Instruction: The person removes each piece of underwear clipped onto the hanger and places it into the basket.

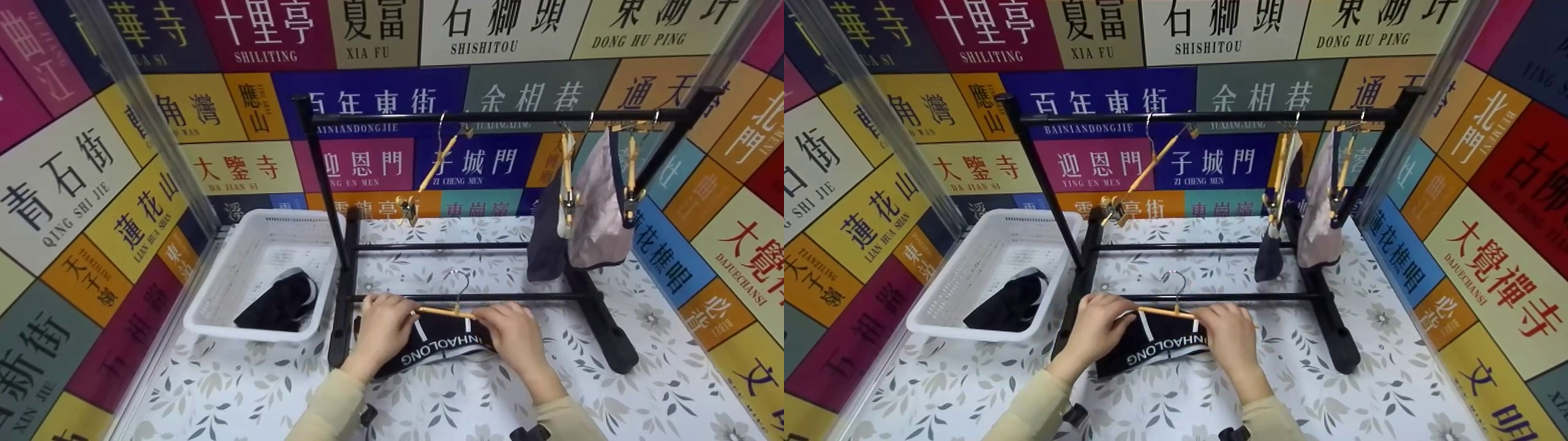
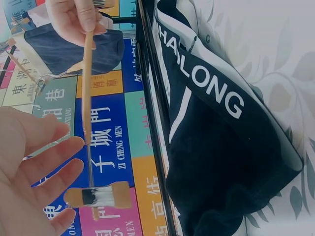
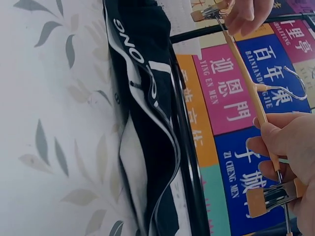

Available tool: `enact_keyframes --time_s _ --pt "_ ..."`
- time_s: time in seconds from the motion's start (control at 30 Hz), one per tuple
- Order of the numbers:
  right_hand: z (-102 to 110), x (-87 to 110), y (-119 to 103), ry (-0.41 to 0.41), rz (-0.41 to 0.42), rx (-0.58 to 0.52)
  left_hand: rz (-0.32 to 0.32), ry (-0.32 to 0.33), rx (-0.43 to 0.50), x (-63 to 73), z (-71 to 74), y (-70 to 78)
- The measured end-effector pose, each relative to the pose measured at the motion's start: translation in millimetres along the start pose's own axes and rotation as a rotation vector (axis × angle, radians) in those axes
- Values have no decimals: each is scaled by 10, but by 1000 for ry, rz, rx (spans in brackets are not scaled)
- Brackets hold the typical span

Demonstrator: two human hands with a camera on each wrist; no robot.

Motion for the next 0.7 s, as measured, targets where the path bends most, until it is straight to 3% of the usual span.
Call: enact_keyframes --time_s 0.33,0.7 --pt "8 55 142 29 -81 38 -81 -8 15 2 -72 129" --pt "87 66 242 52 -190 50 -88 -143 17 47 -306 222"
Point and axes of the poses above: each hand's wrist, its own x-axis away from the middle knuckle, its own z-axis out of the back of the hand, y = z × x, the point moved 2 cm from there along -x, towards the middle knuckle, and after that the axes turned 15 degrees about -z, right-handed, at the moved point
